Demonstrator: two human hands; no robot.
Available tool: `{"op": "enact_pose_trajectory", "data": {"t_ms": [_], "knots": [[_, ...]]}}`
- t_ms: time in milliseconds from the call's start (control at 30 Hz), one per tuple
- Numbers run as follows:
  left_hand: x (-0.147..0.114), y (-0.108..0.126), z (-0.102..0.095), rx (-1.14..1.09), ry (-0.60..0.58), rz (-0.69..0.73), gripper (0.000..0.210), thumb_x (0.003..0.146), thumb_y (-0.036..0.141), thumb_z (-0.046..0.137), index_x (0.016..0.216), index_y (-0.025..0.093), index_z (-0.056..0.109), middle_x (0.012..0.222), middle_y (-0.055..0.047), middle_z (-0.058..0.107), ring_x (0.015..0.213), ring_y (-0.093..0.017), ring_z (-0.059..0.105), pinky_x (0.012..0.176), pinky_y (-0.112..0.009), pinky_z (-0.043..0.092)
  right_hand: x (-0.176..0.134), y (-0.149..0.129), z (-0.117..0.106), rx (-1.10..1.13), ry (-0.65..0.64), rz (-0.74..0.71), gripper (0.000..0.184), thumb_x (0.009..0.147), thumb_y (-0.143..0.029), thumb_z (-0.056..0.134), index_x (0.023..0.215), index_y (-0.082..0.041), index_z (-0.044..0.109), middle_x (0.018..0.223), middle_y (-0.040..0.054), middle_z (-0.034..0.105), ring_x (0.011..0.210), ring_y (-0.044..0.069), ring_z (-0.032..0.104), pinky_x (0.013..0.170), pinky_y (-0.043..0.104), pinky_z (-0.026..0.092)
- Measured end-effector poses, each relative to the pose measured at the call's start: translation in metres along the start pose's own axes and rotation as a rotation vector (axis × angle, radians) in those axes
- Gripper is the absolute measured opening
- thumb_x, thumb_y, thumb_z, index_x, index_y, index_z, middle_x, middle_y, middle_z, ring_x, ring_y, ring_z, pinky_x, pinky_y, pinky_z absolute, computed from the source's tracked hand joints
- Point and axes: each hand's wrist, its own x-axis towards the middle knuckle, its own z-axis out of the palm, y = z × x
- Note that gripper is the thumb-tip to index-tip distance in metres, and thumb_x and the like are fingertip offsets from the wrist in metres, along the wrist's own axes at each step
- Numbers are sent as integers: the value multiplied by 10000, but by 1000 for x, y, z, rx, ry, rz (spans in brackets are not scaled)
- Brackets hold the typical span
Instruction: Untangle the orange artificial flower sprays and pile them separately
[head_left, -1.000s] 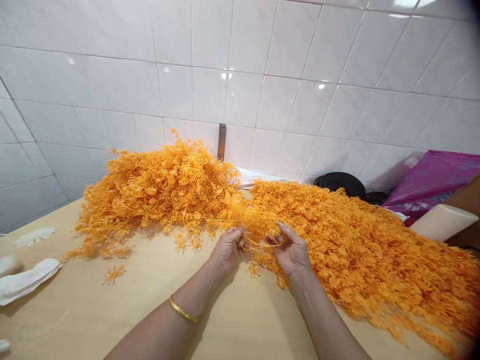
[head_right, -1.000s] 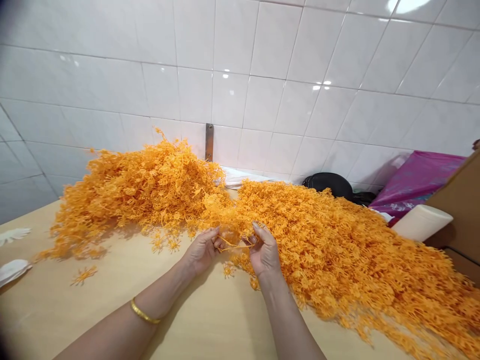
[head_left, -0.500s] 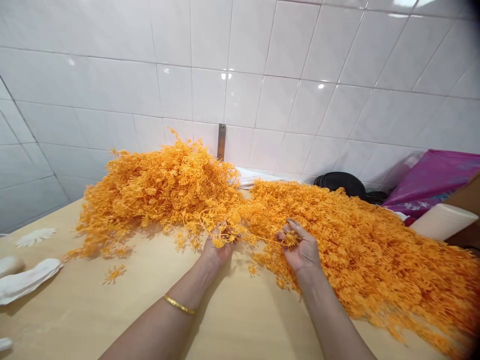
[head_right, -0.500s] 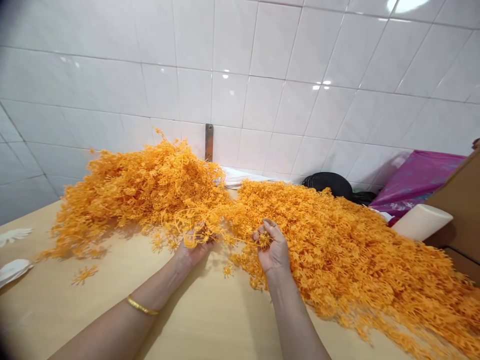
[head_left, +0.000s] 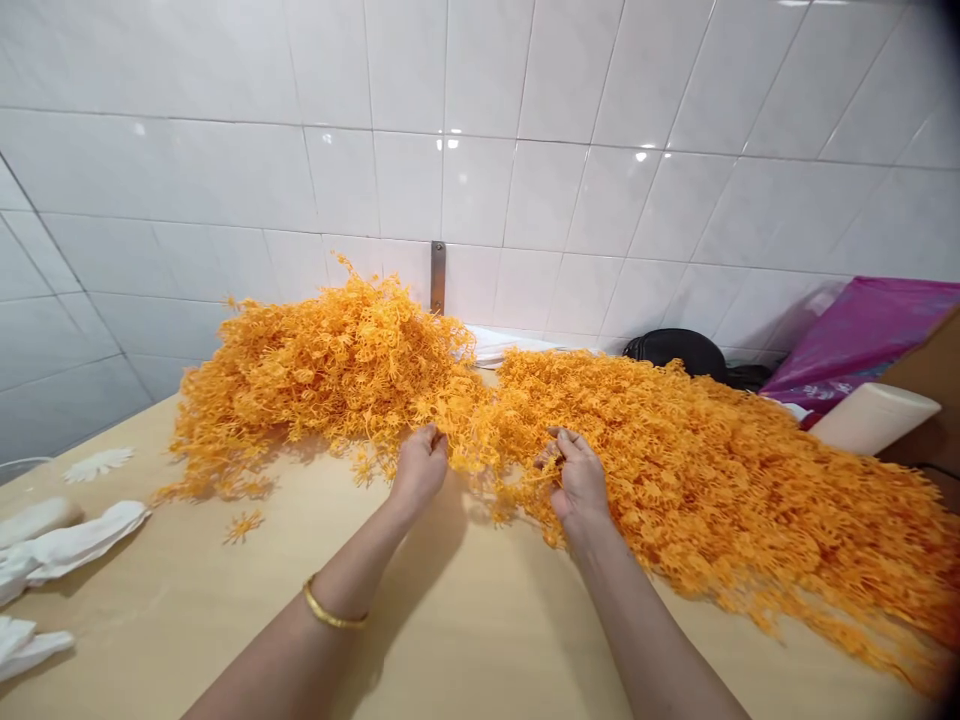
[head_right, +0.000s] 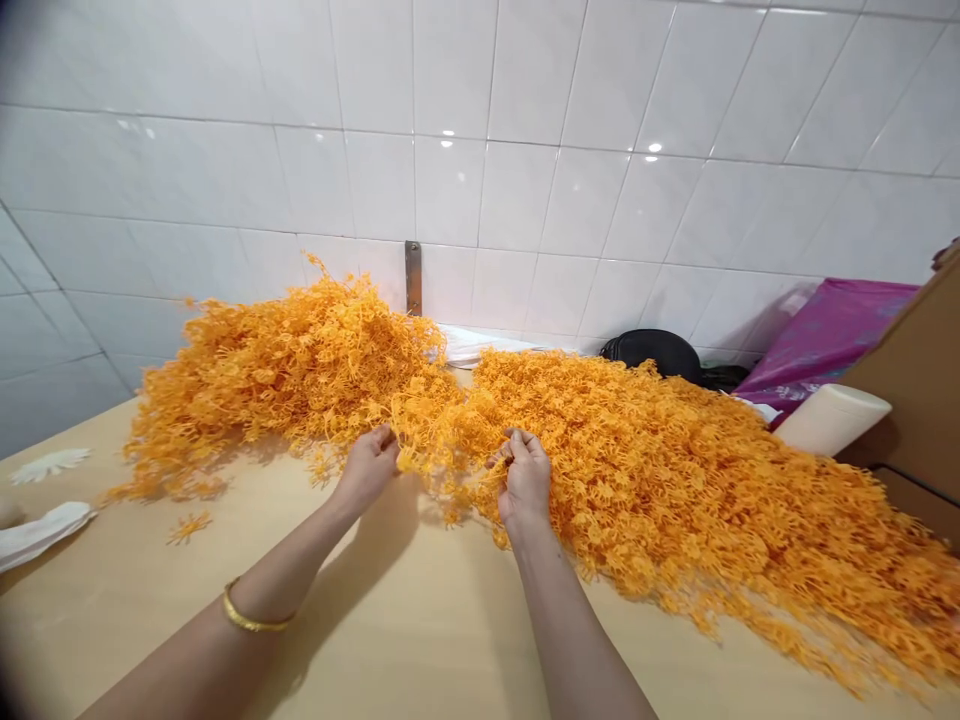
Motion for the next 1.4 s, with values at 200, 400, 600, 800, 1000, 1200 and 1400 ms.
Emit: {"op": "enact_pose_trajectory", "data": {"t_ms": [200, 400, 600, 800, 1000, 1200, 1400], "knots": [[-63, 39, -29, 477, -247, -32, 361, 647, 267, 586, 381, 172, 361, 364, 40, 292, 395, -85, 291, 444, -227, 168, 1, 5, 0, 11, 37, -69, 199, 611, -348, 597, 646, -192, 480, 508, -80, 362, 432, 54, 340, 417, 196, 348], [-100, 21, 34, -380, -567, -708, 373, 726, 482, 480, 687, 117, 551, 645, -76, 569, 544, -140, 536, 492, -239, 389, -9, 5, 6, -7, -48, -111, 213, 635, -371, 579, 657, -186, 476, 494, -82, 346, 438, 55, 330, 432, 194, 321], [-53, 7, 68, -711, -166, -759, 97, 752, 235, 523, 745, 141, 545, 633, -11, 555, 503, -82, 509, 483, -195, 397, -14, 6, 5, -123, -127, -181, 202, 666, -362, 581, 720, -177, 520, 546, -58, 413, 491, 72, 383, 473, 198, 328], [-32, 5, 61, -726, -256, -548, 15, 719, 125, 551, 718, 134, 540, 617, -15, 577, 520, -83, 531, 506, -195, 410, -15, 8, 8, -284, -96, -163, 342, 725, -505, 477, 708, -170, 543, 669, 7, 514, 649, 125, 478, 568, 231, 381], [-23, -18, 59, -732, -340, -387, 68, 695, 144, 584, 652, 109, 544, 561, -23, 567, 501, -85, 527, 509, -196, 396, -17, 12, 8, -445, -400, -90, 291, 693, -433, 558, 606, -155, 543, 562, -14, 508, 572, 117, 469, 567, 242, 381], [-23, -26, 57, -696, -376, -375, 89, 697, 163, 573, 640, 99, 552, 515, -17, 541, 442, -60, 473, 479, -175, 354, -19, 12, 10, -819, -319, -400, 280, 736, -383, 513, 551, -174, 495, 504, -24, 491, 492, 106, 414, 489, 234, 310], [-20, -23, 49, -691, -270, -488, 51, 720, 163, 549, 694, 121, 537, 406, 53, 404, 375, -57, 400, 381, -161, 268, 7, -7, -13, -539, 88, -259, 254, 729, -416, 495, 616, -189, 479, 451, -51, 434, 423, 97, 416, 463, 239, 372]]}}
